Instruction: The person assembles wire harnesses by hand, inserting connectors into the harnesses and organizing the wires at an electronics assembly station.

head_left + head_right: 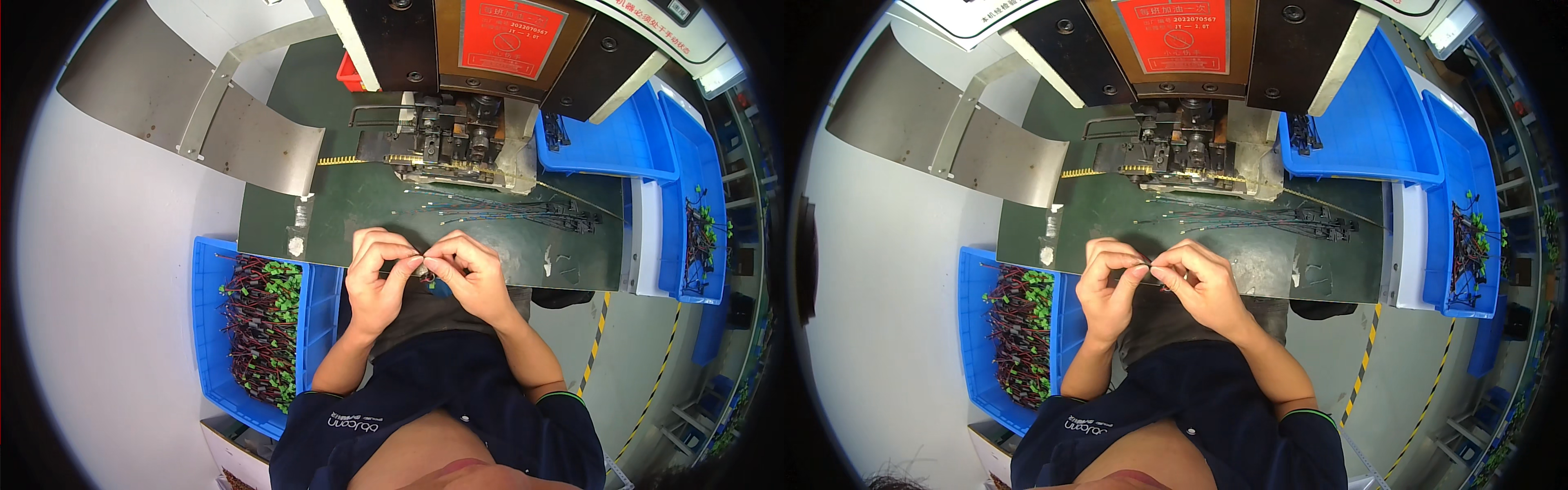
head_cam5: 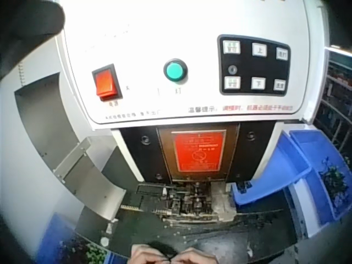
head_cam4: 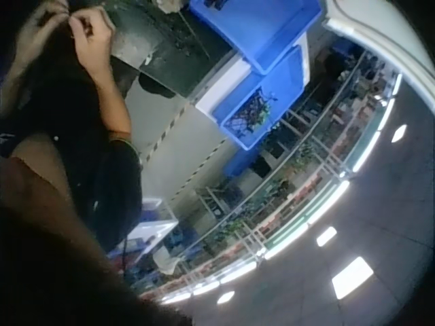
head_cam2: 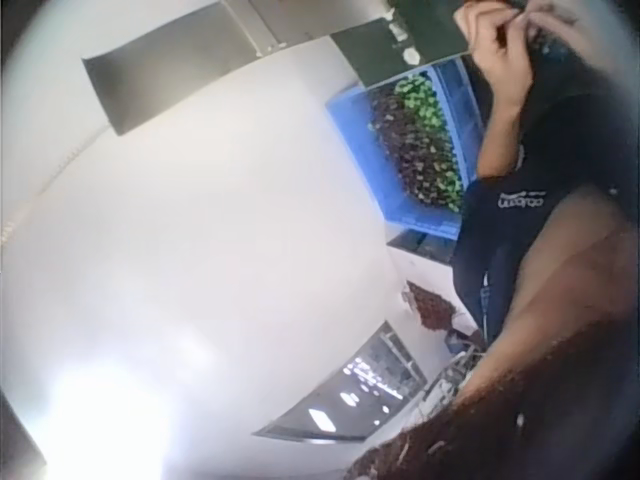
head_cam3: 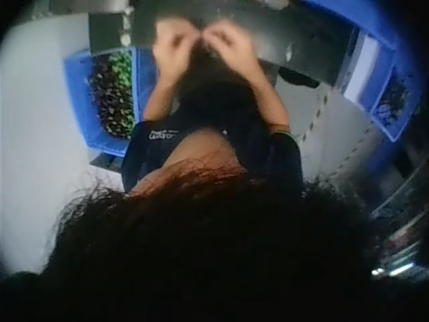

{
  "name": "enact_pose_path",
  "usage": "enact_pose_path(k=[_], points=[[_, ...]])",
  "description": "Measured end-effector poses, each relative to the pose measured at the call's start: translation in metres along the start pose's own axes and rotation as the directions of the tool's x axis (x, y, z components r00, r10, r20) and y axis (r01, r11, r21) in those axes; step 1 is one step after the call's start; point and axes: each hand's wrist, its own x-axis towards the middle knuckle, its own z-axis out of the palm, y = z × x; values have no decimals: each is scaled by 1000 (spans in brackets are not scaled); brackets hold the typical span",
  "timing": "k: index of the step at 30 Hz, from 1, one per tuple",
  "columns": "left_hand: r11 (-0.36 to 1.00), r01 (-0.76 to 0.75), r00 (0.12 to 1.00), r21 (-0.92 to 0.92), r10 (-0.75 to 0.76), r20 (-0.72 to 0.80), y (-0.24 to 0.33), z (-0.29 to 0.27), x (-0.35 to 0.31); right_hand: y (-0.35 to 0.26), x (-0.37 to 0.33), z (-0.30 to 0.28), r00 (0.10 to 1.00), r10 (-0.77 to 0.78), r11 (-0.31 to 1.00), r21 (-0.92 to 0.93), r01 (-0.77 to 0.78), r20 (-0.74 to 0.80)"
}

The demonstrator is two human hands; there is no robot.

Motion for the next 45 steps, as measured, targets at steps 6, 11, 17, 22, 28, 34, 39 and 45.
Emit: enact_pose_path(k=[6, 11, 17, 22, 28, 34, 39, 45], points=[[981, -167, 986, 99, 169, -11, 6, 4, 9, 12, -3, 5, 980, 199, 901, 392, -186, 8], [916, 139, 990, -376, -114, 89, 8, 6, 0, 10, 0, 3, 985, 169, 930, 323, -175, 45], [698, 311, 937, -646, -340, 83, -4, 9, -2, 1, 8, 0, 978, 193, 951, 232, -205, 74], [650, 356, 919, -672, -375, 124, -2, 7, 0, 4, 7, -2, 991, 97, 985, 136, -109, 92], [756, 325, 942, -568, -313, 123, -8, 11, -3, 6, 9, -10, 973, -197, 962, -167, 215, 120], [836, 342, 940, -429, -308, 148, 3, 10, 3, 3, 2, -11, 997, 54, 998, 33, -55, 52], [853, 316, 949, -415, -282, 143, 2, 11, 2, 3, 2, -12, 992, 98, 993, 61, -103, 74], [847, 319, 948, -425, -277, 158, 2, 13, 2, -1, 3, -15, 996, 50, 998, 37, -53, 74]])
